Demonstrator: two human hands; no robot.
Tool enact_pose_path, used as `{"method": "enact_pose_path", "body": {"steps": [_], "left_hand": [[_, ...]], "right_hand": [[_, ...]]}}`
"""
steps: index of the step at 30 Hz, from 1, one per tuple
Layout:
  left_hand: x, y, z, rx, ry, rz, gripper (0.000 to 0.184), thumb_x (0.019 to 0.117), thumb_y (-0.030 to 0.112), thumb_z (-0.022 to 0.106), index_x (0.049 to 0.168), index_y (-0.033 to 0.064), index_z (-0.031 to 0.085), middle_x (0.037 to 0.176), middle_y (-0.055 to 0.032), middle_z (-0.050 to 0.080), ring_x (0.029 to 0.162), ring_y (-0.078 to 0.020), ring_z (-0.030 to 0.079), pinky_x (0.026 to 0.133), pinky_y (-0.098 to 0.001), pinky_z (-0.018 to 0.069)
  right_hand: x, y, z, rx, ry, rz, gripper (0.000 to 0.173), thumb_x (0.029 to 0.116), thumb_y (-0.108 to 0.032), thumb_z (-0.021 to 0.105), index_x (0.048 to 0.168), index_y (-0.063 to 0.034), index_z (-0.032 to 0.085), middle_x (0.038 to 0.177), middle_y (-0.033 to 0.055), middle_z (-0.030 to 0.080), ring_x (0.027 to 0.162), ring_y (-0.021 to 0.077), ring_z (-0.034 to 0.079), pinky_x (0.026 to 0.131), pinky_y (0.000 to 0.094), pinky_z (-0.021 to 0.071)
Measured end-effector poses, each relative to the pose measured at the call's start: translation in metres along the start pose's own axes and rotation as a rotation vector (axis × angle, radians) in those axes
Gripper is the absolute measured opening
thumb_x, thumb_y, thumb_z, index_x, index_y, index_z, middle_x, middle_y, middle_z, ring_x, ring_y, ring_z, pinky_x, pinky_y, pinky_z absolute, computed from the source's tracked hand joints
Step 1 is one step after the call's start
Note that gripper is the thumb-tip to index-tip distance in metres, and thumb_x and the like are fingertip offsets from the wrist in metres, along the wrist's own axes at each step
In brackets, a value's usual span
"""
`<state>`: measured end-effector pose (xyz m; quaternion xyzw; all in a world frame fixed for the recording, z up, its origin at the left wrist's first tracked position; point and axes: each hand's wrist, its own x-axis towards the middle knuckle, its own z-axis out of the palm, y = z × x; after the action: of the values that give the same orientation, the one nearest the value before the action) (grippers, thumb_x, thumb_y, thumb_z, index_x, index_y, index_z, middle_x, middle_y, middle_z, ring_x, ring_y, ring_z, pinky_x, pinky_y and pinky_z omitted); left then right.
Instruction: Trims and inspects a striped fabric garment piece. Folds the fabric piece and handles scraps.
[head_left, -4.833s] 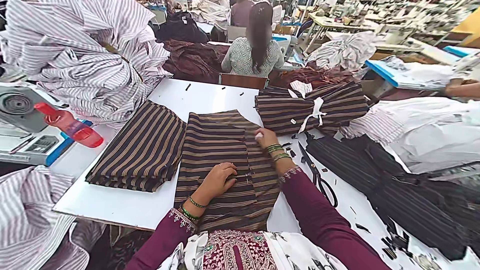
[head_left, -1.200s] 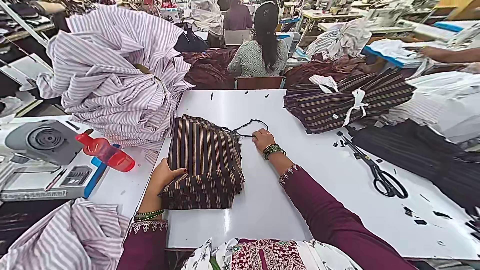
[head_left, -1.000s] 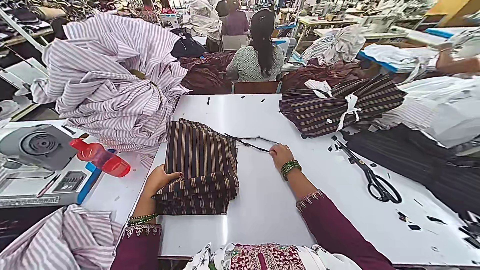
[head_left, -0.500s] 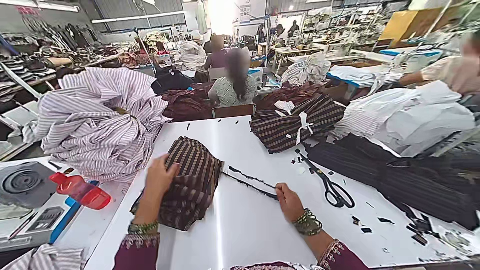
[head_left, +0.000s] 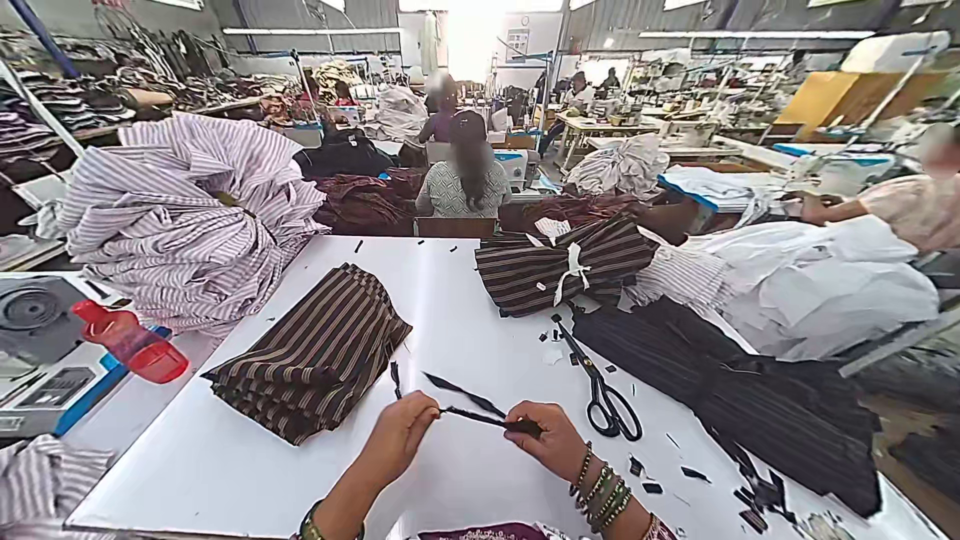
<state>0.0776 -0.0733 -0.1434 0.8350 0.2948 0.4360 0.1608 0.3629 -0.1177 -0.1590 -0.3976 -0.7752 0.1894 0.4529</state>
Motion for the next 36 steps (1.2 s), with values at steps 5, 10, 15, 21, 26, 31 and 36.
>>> {"method": "enact_pose_path", "body": {"steps": [5,10,15,21,26,31,36], "left_hand": [[-0.009,0.017,-0.033,-0.063,0.090,-0.026,0.043,0.1043,0.033,0.053,0.082,-0.0004,0.067,0.069,-0.0060,0.060,0.068,-0.0036,0.056,0.069,-0.0167,0.0461],[-0.034,0.022,-0.016,0.024,-0.060,-0.103,0.034,0.1034,0.022,0.052,0.089,-0.0020,0.071,0.082,-0.0139,0.070,0.081,-0.0235,0.068,0.083,-0.0395,0.0517],[-0.049,0.045,0.018,-0.380,-0.225,-0.097,0.029,0.1034,0.012,0.052,0.092,-0.0096,0.068,0.078,-0.0159,0.066,0.074,-0.0140,0.062,0.072,-0.0254,0.0496],[-0.052,0.058,-0.053,-0.394,-0.188,-0.095,0.039,0.1085,0.026,0.047,0.088,-0.0030,0.064,0.069,-0.0016,0.057,0.063,0.0052,0.048,0.060,-0.0101,0.0387],[-0.071,0.077,-0.140,-0.096,-0.134,-0.071,0.041,0.1091,0.033,0.047,0.086,0.0039,0.063,0.073,0.0003,0.058,0.072,0.0054,0.054,0.067,-0.0090,0.0419],[-0.086,0.071,-0.157,-0.149,-0.033,-0.110,0.039,0.1050,0.043,0.055,0.086,0.0099,0.061,0.074,0.0062,0.056,0.076,0.0076,0.054,0.072,-0.0097,0.0440],[-0.106,0.042,-0.094,-0.476,0.101,-0.334,0.031,0.1005,0.037,0.064,0.076,0.0179,0.060,0.064,0.0176,0.048,0.059,0.0139,0.041,0.055,-0.0058,0.0328]], "right_hand": [[-0.003,0.015,-0.037,-0.061,0.251,0.065,0.048,0.1010,-0.033,0.055,0.076,0.0043,0.069,0.073,0.0030,0.069,0.071,-0.0062,0.061,0.071,0.0124,0.0495],[0.015,0.006,-0.069,-0.222,0.403,0.048,0.046,0.1005,-0.024,0.055,0.076,0.0145,0.064,0.071,0.0112,0.065,0.071,-0.0045,0.059,0.071,0.0120,0.0469],[0.027,-0.007,-0.092,-0.150,0.632,0.047,0.028,0.0978,-0.009,0.055,0.072,0.0030,0.057,0.068,-0.0109,0.053,0.065,-0.0159,0.049,0.063,0.0041,0.0410],[0.032,-0.015,-0.107,-0.191,0.735,-0.030,0.026,0.0943,-0.005,0.061,0.071,-0.0069,0.052,0.065,-0.0162,0.045,0.059,-0.0161,0.042,0.058,0.0038,0.0366],[0.033,-0.017,-0.102,-0.266,0.676,-0.032,0.028,0.0934,-0.011,0.067,0.072,-0.0048,0.050,0.064,-0.0152,0.043,0.057,-0.0166,0.038,0.056,0.0034,0.0330],[0.036,-0.013,-0.104,-0.300,0.659,0.015,0.029,0.0950,-0.012,0.065,0.072,-0.0023,0.050,0.064,-0.0136,0.041,0.058,-0.0166,0.035,0.055,0.0040,0.0299],[0.035,-0.005,-0.117,-0.408,0.701,0.205,0.032,0.0949,-0.012,0.067,0.082,0.0115,0.050,0.072,-0.0031,0.042,0.063,-0.0124,0.034,0.059,0.0065,0.0305]]}}
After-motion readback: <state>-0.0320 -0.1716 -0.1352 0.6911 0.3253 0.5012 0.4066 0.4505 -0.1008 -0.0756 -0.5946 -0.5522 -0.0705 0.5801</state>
